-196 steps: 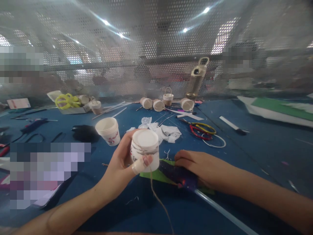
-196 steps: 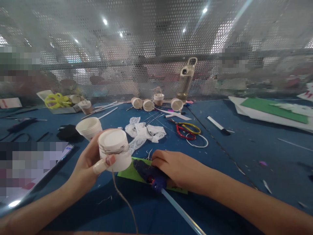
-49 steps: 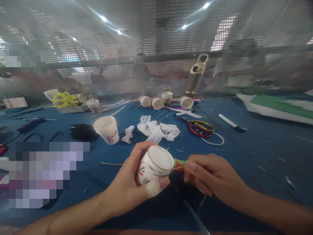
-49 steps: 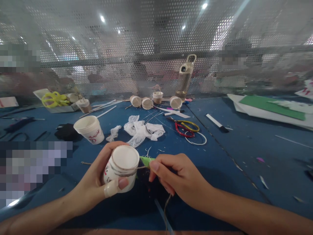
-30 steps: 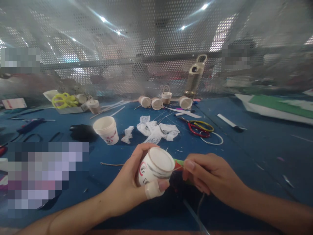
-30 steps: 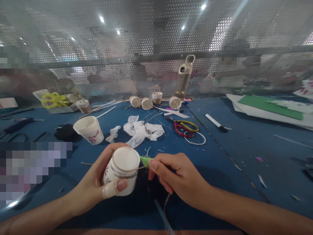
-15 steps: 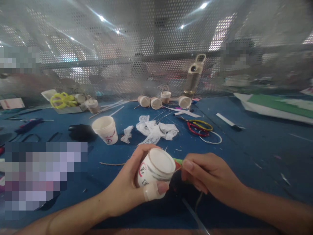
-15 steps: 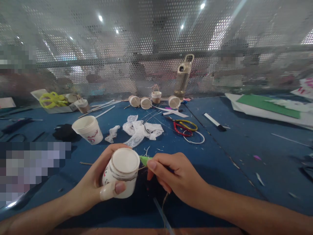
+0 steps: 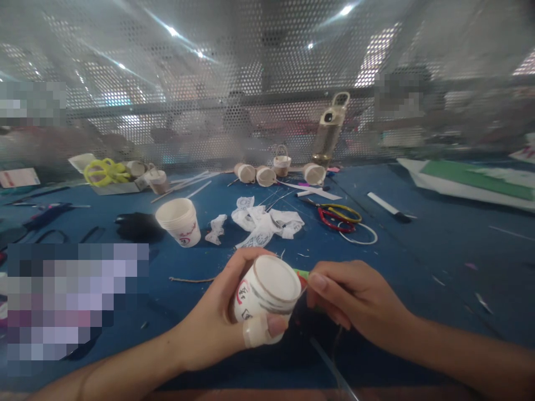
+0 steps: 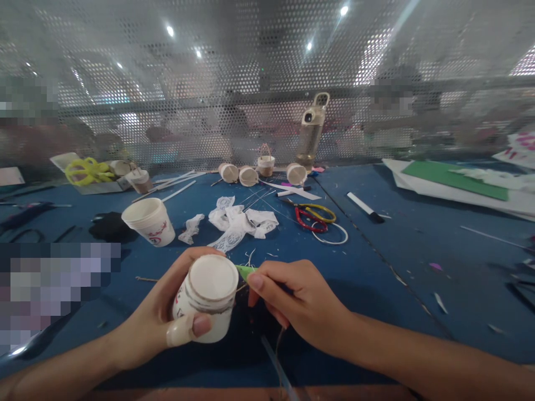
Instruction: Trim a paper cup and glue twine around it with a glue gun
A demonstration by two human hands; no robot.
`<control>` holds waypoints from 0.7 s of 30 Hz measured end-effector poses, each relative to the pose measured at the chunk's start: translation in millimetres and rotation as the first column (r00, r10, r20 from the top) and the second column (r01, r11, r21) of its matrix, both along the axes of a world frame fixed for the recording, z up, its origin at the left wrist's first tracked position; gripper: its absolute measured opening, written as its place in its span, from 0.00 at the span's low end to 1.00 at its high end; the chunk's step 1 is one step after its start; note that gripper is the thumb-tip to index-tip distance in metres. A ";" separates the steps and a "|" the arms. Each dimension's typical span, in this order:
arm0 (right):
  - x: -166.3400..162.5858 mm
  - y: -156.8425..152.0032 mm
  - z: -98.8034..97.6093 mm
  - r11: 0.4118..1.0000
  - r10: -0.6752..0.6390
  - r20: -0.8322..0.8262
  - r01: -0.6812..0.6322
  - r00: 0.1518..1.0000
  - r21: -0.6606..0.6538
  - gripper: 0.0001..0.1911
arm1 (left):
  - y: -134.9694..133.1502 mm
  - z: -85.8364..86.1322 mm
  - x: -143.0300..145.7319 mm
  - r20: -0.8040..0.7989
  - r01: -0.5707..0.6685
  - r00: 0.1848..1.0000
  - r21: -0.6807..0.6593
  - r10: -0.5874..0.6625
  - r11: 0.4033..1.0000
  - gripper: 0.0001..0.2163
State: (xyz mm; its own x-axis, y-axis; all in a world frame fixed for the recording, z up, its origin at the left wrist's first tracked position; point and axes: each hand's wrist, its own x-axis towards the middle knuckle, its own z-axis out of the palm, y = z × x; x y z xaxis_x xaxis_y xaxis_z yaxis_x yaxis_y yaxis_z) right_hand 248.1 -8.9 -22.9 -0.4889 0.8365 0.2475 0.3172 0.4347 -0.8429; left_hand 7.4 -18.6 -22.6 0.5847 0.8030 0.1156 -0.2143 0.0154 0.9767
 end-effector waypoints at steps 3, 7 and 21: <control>-0.2 0.3 1.0 1.000 -0.004 0.008 0.004 1.000 0.006 0.27 | -0.2 1.2 1.1 -0.023 -0.021 1.000 -0.005 0.021 1.000 0.23; -0.6 1.2 1.2 1.000 -0.005 0.018 0.005 1.000 0.011 0.27 | -0.4 3.8 2.1 -0.052 -0.011 0.999 -0.003 0.010 1.000 0.24; -3.2 -0.3 1.6 1.000 0.021 0.008 -0.021 1.000 0.016 0.28 | 2.8 5.7 -1.5 -0.051 0.055 0.997 -0.025 -0.056 0.998 0.25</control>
State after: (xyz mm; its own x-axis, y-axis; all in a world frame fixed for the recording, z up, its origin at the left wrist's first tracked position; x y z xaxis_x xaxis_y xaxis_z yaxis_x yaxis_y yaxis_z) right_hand 244.9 -9.2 -21.3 -0.5083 0.8220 0.2568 0.3146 0.4548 -0.8332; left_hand 5.9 -15.7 -16.9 0.6332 0.7712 0.0660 -0.1621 0.0488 0.9856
